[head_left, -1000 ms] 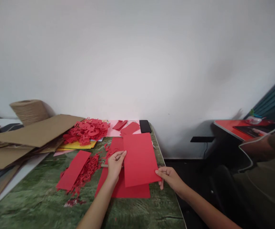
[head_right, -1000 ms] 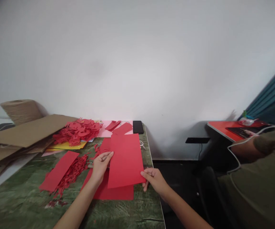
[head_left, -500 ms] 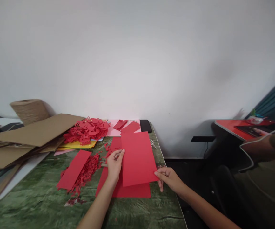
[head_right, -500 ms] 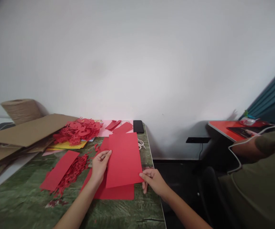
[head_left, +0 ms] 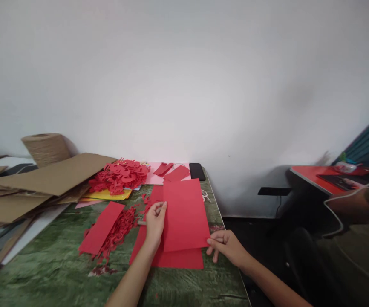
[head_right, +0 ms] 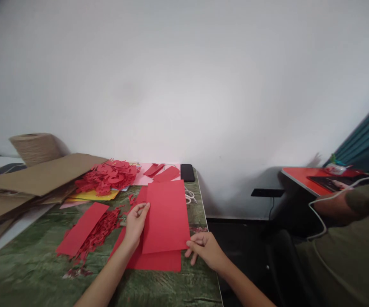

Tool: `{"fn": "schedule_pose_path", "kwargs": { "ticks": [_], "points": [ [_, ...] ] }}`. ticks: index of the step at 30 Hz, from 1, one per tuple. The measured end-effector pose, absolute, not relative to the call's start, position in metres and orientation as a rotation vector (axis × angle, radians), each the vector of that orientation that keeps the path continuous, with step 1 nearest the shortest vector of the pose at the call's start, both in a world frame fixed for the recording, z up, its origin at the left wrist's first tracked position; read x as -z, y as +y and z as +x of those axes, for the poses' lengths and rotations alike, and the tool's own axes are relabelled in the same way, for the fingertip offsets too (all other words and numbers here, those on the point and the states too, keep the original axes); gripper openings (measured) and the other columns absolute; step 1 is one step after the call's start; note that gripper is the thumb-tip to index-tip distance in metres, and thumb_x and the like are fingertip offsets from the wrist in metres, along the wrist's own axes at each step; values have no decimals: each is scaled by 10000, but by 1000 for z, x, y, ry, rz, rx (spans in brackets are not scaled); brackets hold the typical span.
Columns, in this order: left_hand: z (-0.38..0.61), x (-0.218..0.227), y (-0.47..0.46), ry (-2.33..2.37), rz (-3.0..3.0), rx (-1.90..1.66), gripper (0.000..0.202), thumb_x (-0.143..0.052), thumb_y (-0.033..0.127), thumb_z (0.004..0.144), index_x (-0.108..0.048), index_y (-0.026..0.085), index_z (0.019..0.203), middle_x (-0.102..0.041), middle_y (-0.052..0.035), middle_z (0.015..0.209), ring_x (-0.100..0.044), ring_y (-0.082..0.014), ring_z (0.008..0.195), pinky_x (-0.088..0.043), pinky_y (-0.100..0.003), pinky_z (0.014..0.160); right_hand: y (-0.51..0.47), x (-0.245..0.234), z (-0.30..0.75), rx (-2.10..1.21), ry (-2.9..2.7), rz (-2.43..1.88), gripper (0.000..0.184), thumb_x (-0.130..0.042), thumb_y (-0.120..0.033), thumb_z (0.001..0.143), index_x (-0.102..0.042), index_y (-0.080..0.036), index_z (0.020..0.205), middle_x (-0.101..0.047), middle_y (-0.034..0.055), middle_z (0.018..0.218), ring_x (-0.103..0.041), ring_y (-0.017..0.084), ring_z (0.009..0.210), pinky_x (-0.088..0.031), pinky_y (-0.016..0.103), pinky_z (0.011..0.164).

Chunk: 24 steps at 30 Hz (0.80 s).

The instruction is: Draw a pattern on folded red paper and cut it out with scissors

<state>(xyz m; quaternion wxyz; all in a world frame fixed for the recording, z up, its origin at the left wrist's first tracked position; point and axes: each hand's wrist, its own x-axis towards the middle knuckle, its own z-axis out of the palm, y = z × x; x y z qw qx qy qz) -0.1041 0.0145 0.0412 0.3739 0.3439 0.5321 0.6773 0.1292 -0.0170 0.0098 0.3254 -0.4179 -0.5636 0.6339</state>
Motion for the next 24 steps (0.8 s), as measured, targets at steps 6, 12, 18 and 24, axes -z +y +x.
{"fn": "schedule_pose_path", "kwargs": {
  "ticks": [6, 12, 18, 24],
  "points": [
    [-94, -44, 13, 1265, 942, -1585, 386, -724, 350, 543, -574, 170, 850, -619, 13, 595, -577, -145, 546, -454, -238, 548, -15, -8, 131, -1683, -1476, -1065, 377, -663, -481, 625, -629, -113, 693, -683, 57, 593, -591, 134, 394, -433, 235, 409],
    [-106, -34, 23, 1349, 863, -1759, 344, -739, 249, 512, -590, 181, 815, -631, -60, 905, -567, -213, 926, -407, -293, 842, -13, -12, 131, -1624, -1507, -1102, 511, -484, -600, 715, -617, -115, 805, -681, 63, 586, -606, 156, 393, -413, 237, 406],
    [-129, -33, 28, 1329, 660, -1888, 281, -647, 346, 635, -533, 234, 867, -613, -33, 980, -566, -183, 946, -432, -296, 828, -12, -13, 93, -1081, -1550, -1379, 440, -434, -556, 761, -604, -155, 816, -656, 62, 629, -538, 151, 374, -372, 262, 365],
    [-131, -33, 30, 1245, 559, -1827, 221, -578, 367, 672, -532, 243, 849, -650, -16, 918, -608, -173, 861, -468, -328, 789, -16, -34, 14, -598, -1894, -1324, 175, -531, -274, 757, -661, -210, 857, -626, 101, 888, -540, 281, 891, -384, 432, 818]
  ]
}}
